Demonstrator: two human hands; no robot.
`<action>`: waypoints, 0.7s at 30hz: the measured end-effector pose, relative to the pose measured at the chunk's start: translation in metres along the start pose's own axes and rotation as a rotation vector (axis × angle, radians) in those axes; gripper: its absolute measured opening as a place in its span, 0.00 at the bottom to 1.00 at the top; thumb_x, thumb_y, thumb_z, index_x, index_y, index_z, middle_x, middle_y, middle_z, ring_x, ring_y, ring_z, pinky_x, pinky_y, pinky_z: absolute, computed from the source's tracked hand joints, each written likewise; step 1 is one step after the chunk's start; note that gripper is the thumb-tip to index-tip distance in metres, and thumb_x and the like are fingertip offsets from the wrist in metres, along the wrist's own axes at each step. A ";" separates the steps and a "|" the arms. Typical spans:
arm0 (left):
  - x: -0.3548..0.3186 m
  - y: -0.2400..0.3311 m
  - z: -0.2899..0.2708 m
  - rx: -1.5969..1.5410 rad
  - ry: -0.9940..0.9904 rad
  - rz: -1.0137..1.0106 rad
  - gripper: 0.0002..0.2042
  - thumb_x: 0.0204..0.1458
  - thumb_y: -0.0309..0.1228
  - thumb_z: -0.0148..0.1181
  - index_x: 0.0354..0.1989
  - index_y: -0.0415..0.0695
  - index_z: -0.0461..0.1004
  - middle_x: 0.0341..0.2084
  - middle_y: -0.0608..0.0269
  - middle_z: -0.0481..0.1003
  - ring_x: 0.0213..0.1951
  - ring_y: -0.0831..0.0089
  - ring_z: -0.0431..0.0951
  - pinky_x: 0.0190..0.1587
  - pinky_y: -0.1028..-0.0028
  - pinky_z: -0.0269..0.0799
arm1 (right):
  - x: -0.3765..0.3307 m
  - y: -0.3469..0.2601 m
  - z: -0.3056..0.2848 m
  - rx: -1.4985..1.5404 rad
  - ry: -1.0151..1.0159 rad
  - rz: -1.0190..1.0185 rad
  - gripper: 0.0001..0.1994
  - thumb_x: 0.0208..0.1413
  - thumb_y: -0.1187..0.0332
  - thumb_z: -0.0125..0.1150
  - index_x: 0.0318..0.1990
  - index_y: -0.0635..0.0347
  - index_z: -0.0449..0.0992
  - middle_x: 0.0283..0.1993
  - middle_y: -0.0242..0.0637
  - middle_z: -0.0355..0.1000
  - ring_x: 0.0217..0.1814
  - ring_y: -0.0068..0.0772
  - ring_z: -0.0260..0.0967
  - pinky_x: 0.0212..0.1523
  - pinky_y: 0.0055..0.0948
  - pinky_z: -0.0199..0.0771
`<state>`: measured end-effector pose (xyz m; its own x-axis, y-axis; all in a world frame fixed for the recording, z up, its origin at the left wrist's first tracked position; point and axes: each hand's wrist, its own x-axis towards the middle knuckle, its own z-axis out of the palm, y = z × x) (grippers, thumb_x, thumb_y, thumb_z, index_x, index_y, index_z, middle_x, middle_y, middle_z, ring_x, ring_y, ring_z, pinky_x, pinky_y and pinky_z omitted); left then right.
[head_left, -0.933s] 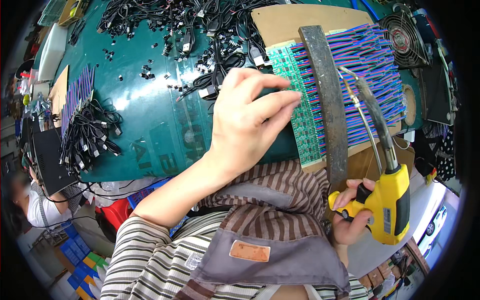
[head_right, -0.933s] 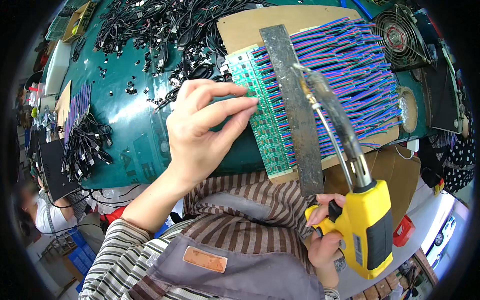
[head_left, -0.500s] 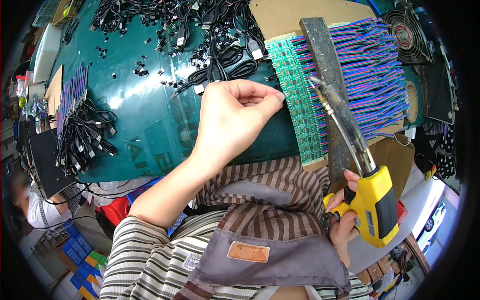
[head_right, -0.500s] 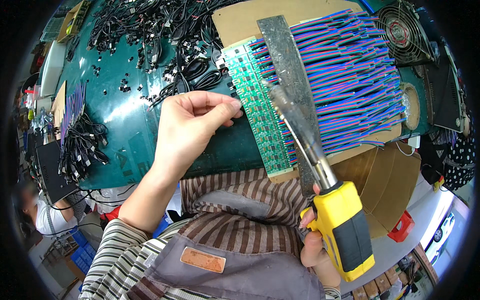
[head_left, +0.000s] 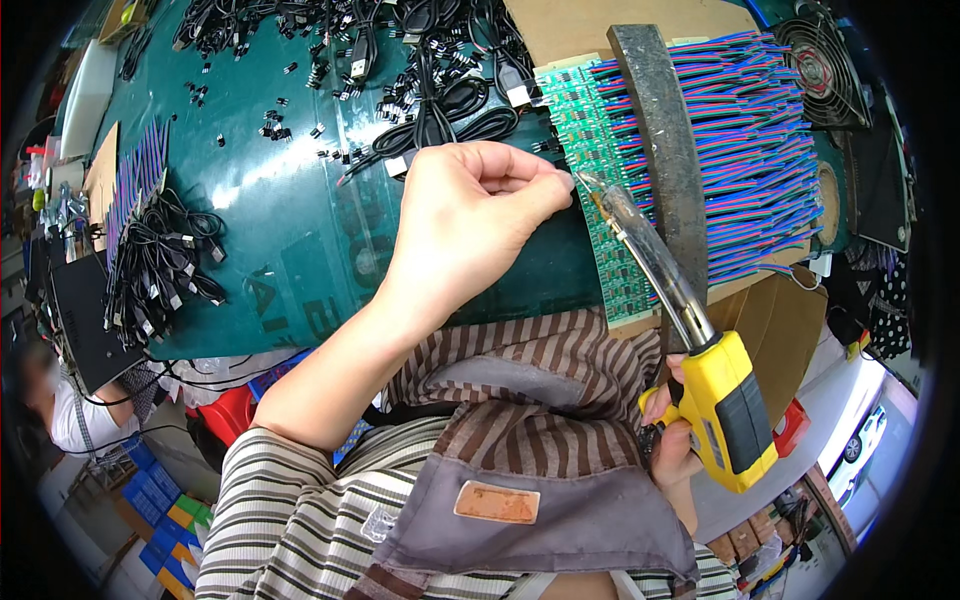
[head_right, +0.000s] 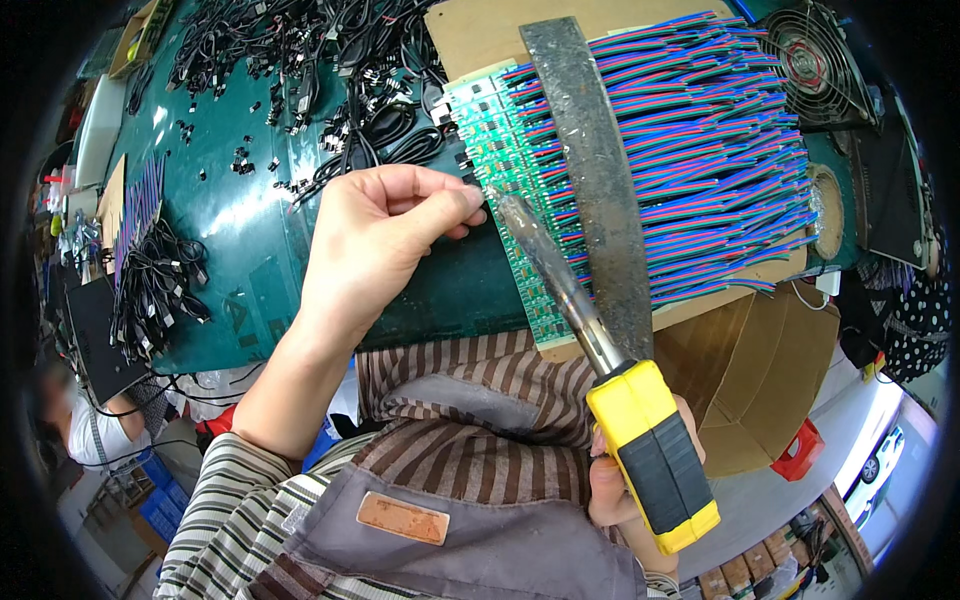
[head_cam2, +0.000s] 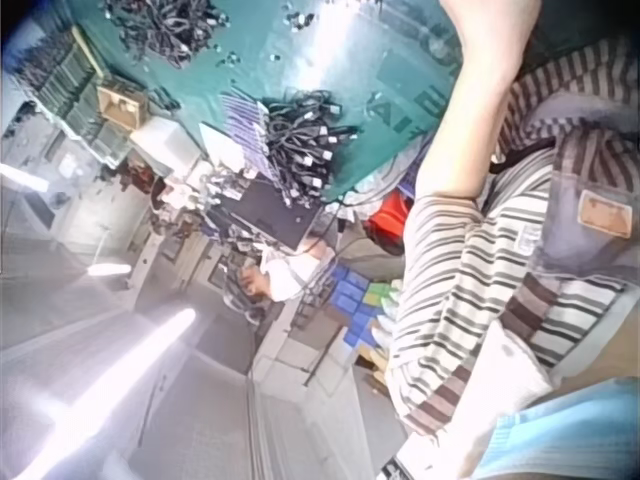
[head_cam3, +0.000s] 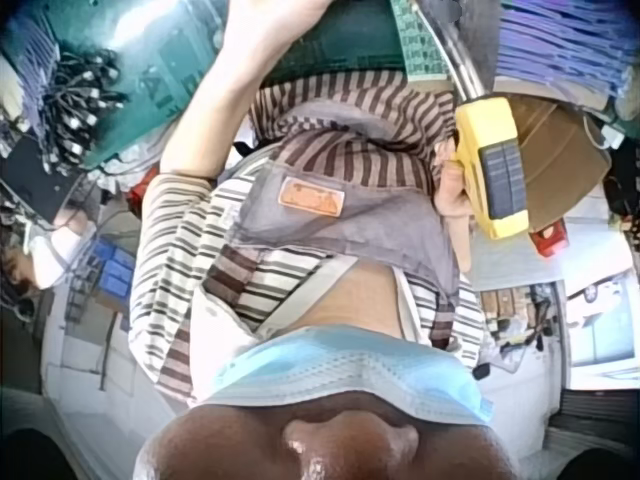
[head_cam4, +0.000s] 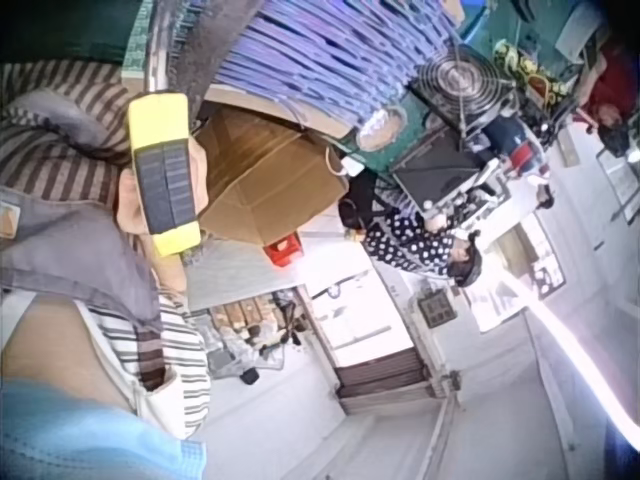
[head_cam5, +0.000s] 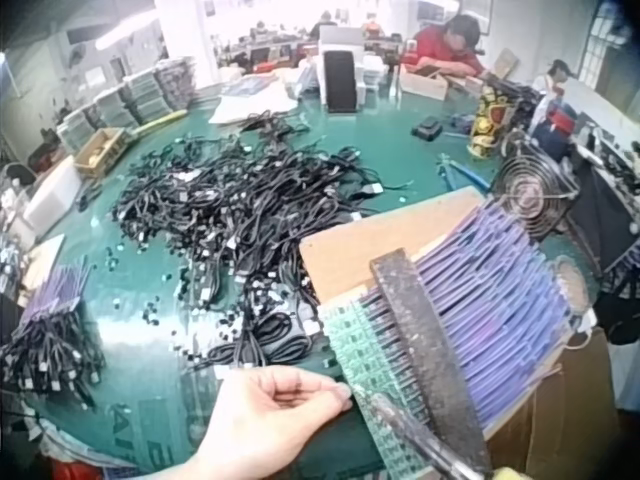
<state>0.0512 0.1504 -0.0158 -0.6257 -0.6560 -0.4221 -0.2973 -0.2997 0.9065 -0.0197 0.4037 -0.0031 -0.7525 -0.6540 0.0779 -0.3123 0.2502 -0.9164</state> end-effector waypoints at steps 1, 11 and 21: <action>0.000 0.000 0.000 0.002 0.001 -0.003 0.08 0.46 0.27 0.62 0.30 0.33 0.78 0.25 0.60 0.79 0.27 0.80 0.75 0.34 0.82 0.70 | 0.000 -0.001 0.001 0.020 0.014 0.018 0.14 0.50 0.58 0.57 0.28 0.62 0.74 0.24 0.35 0.68 0.22 0.27 0.67 0.25 0.22 0.66; -0.002 -0.002 0.002 -0.034 0.034 0.023 0.07 0.46 0.26 0.63 0.30 0.32 0.77 0.25 0.60 0.78 0.27 0.81 0.75 0.34 0.83 0.70 | -0.007 0.006 -0.006 -0.025 -0.046 -0.003 0.14 0.48 0.58 0.57 0.27 0.62 0.74 0.23 0.35 0.68 0.22 0.29 0.67 0.23 0.24 0.65; -0.002 -0.006 0.001 -0.047 0.031 0.048 0.08 0.47 0.25 0.62 0.31 0.32 0.78 0.25 0.59 0.79 0.28 0.81 0.77 0.35 0.83 0.71 | -0.015 0.006 -0.008 0.048 -0.078 0.085 0.17 0.52 0.55 0.55 0.34 0.64 0.72 0.26 0.34 0.67 0.24 0.27 0.66 0.27 0.25 0.66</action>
<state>0.0529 0.1542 -0.0202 -0.6155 -0.6912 -0.3786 -0.2328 -0.2994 0.9253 -0.0149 0.4208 -0.0066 -0.7273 -0.6857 -0.0303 -0.2197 0.2744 -0.9362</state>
